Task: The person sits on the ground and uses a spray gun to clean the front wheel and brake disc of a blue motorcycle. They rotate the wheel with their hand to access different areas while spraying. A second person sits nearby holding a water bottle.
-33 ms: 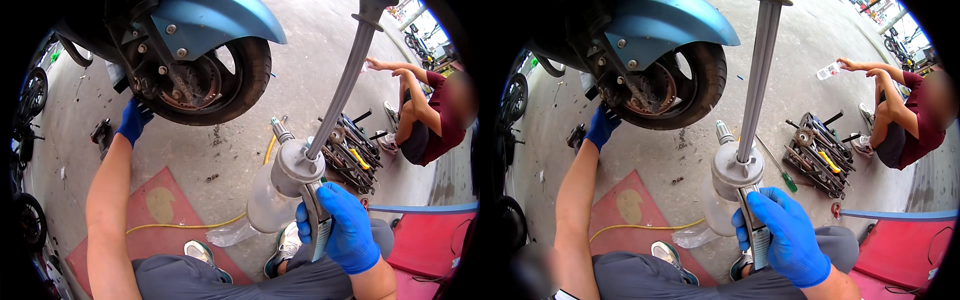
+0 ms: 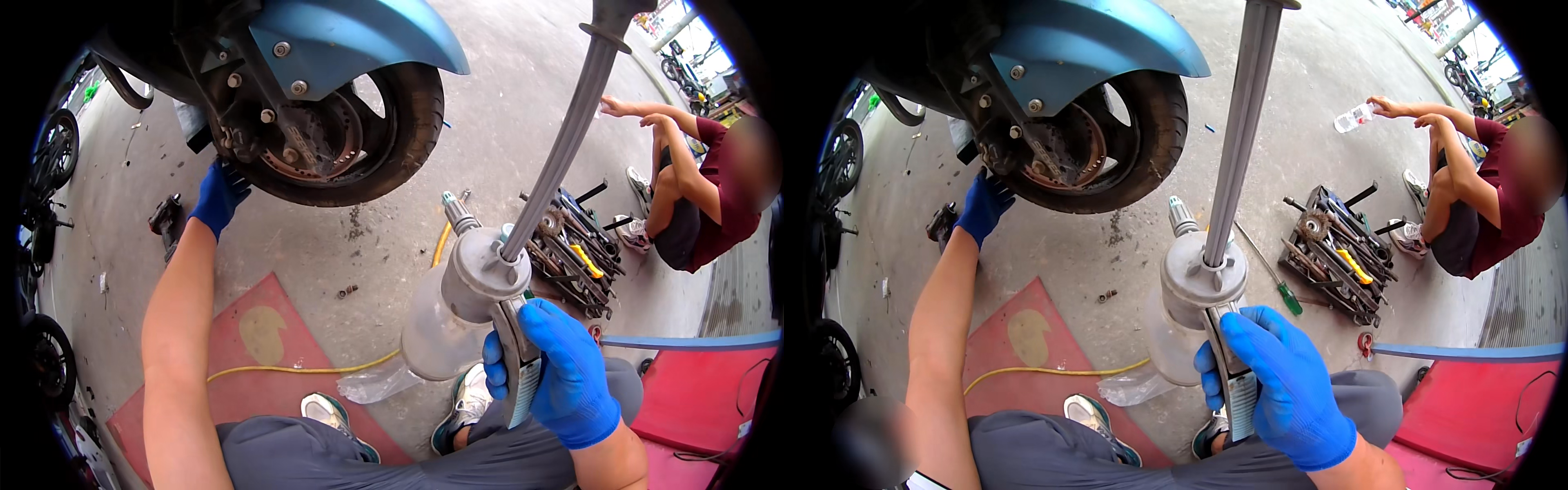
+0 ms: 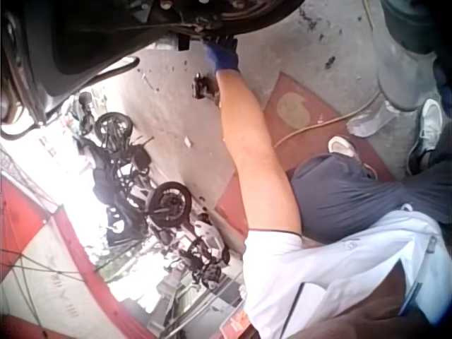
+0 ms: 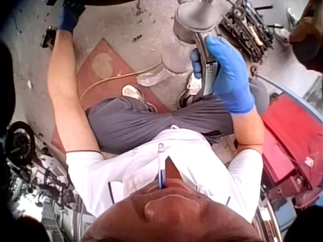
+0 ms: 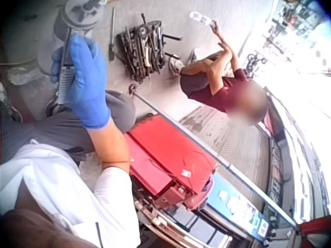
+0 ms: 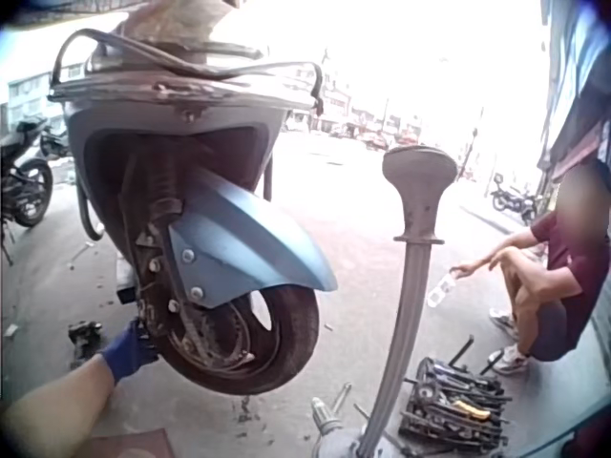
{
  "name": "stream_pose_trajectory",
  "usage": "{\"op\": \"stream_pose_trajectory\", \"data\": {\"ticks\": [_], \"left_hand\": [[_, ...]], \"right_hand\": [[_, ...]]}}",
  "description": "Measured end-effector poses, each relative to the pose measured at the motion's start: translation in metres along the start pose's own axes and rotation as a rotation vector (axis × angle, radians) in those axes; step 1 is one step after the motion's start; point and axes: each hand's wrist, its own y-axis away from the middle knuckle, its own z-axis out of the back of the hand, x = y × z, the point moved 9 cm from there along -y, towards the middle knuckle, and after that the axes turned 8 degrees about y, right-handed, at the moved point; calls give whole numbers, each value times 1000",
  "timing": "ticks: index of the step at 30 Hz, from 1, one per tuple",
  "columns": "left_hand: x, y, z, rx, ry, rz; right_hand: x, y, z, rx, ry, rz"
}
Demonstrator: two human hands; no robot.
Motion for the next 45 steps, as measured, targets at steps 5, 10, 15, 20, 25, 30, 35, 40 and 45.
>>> {"op": "stream_pose_trajectory", "data": {"ticks": [5, 10, 15, 20, 25, 30, 35, 40, 45], "left_hand": [[-53, 14, -8, -87, 77, -201], [-59, 17, -38, -58, 108, -244], [-68, 20, -28, -67, 60, -246], [-73, 19, -22, -65, 63, -260], [-66, 15, -28, -46, 65, -255], [-66, 7, -21, -81, 44, -264], [-65, 12, -25, -88, 47, -259], [-81, 24, -8, -95, 16, -288], [-60, 16, -41, -38, 60, -265]], "right_hand": [[-5, -3, -5, 23, -35, -13], [2, 4, -5, 6, -40, 20], [3, 0, -8, 19, -39, 29], [7, 0, -13, 24, -40, 51], [8, 3, -8, -6, -17, 56], [9, 5, -8, -2, -34, 62], [10, 5, -7, -7, -27, 62], [6, 0, -13, 45, -27, 74], [6, 6, -4, -29, -29, 18]]}}
